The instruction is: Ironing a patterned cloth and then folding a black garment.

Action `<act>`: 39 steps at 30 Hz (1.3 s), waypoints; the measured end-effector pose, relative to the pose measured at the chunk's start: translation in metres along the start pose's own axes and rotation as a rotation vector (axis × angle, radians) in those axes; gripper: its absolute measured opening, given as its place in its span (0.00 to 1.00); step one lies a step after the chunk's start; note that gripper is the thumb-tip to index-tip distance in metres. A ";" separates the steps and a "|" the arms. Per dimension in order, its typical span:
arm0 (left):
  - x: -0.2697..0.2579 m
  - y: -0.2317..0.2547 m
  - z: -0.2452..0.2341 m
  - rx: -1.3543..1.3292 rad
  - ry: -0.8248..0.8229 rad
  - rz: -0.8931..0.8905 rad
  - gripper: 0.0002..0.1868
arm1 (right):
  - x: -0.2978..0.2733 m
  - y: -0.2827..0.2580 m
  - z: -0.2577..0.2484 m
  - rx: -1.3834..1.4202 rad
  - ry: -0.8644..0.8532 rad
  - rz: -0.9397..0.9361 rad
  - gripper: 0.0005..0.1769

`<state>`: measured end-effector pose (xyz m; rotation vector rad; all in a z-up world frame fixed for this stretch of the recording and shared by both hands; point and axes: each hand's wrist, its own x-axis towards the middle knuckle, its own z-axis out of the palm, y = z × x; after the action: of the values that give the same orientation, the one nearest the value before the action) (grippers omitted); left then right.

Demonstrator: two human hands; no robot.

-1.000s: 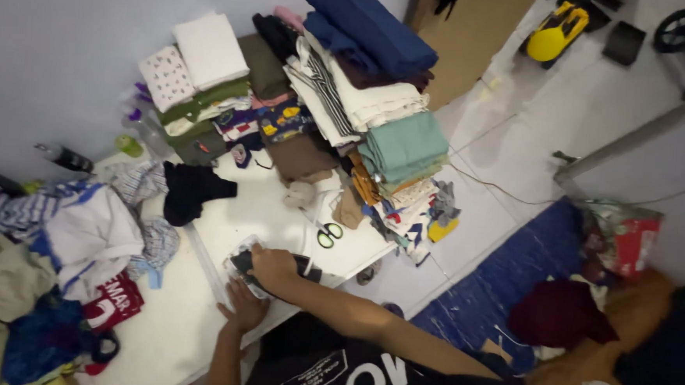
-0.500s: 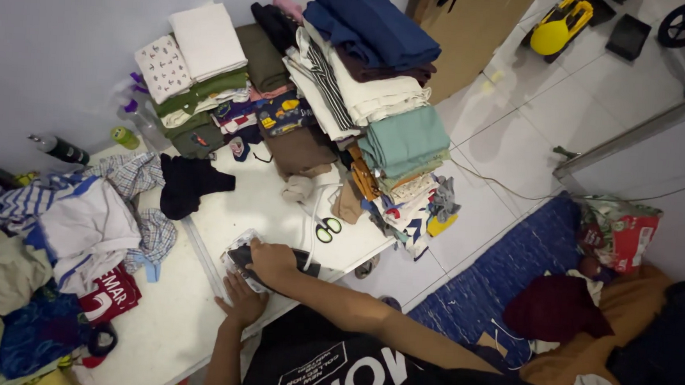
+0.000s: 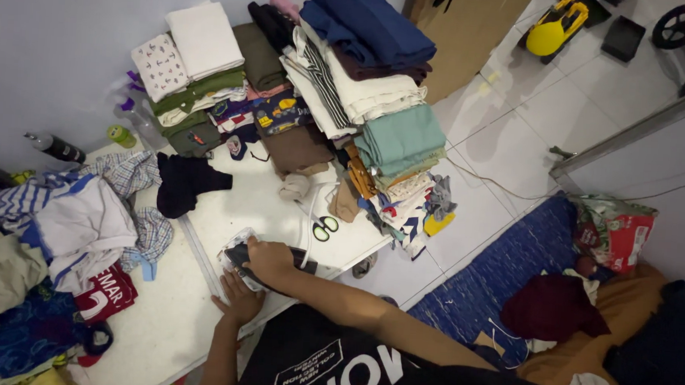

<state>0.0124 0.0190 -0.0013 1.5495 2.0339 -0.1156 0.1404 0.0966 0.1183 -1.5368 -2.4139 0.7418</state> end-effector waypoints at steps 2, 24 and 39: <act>0.001 -0.001 0.001 -0.003 0.008 -0.001 0.63 | 0.003 0.001 0.004 -0.012 -0.011 0.003 0.27; -0.036 0.061 -0.006 -0.648 0.610 0.461 0.57 | 0.022 0.025 0.022 0.093 -0.003 -0.012 0.30; -0.035 0.056 -0.002 0.071 0.622 0.309 0.53 | 0.043 0.092 -0.058 0.428 0.308 0.016 0.28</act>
<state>0.0684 0.0082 0.0323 2.1153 2.2074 0.4731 0.2181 0.1840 0.1166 -1.3782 -1.8762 0.8802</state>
